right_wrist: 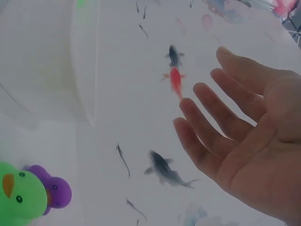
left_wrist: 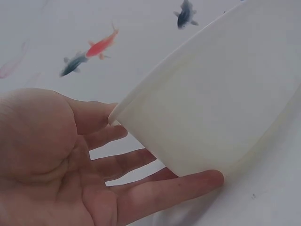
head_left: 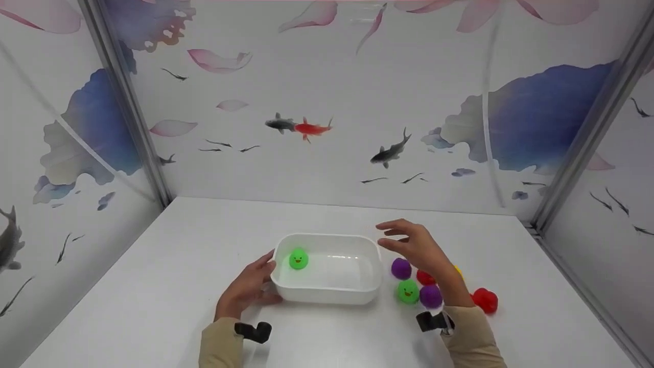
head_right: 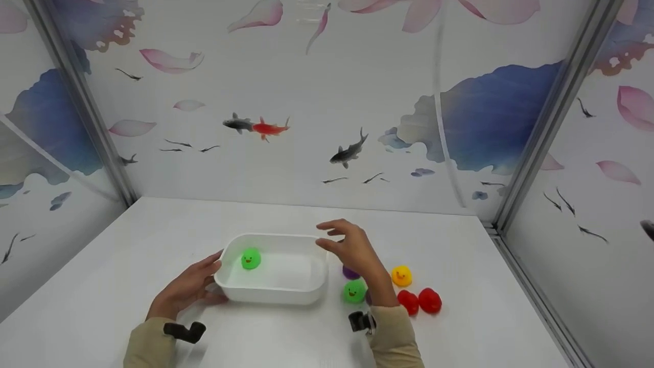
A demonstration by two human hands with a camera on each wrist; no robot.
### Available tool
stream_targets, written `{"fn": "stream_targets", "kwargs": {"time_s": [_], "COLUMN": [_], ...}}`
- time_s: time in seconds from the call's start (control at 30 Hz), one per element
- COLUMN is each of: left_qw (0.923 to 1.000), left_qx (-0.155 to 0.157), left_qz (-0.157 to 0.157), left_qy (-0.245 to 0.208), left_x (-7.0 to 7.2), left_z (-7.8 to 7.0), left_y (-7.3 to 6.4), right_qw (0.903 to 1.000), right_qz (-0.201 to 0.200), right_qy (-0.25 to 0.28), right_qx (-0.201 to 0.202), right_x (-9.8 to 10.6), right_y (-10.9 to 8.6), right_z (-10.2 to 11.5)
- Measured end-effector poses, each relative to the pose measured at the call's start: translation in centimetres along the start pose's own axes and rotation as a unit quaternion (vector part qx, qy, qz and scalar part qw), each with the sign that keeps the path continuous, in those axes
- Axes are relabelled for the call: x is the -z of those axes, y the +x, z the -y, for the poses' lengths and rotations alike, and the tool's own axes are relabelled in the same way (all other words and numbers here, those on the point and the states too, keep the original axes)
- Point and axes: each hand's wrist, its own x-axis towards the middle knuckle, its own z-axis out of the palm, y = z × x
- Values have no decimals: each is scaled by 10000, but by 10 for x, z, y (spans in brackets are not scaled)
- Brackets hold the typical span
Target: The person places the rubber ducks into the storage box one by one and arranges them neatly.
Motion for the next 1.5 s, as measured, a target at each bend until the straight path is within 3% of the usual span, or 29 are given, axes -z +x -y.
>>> {"fn": "stream_targets", "kwargs": {"time_s": [0.33,0.6,0.83,1.17,1.5], "left_qw": [9999,9999,9998,9996,9993], "left_qx": [11,-14,-45,-85,37], "left_qz": [-23,-45,-68,-27,-75], "left_qy": [118,101,187,274,353], "left_x": [-2,-2,-2,0,-1], "left_z": [1,-1,-1,1,-2], "left_y": [2,0,-1,-1,0], "right_qw": [9974,9929,9877,9820,9789], "right_qz": [-240,-104,344,526,461], "right_qy": [23,-88,-325,-308,-446], "right_qx": [-683,-1178,-1492,-1787,-1939], "right_x": [23,25,17,6,3], "right_y": [-2,-1,1,-2,-1], "right_z": [-44,-73,-90,-102,-96]}}
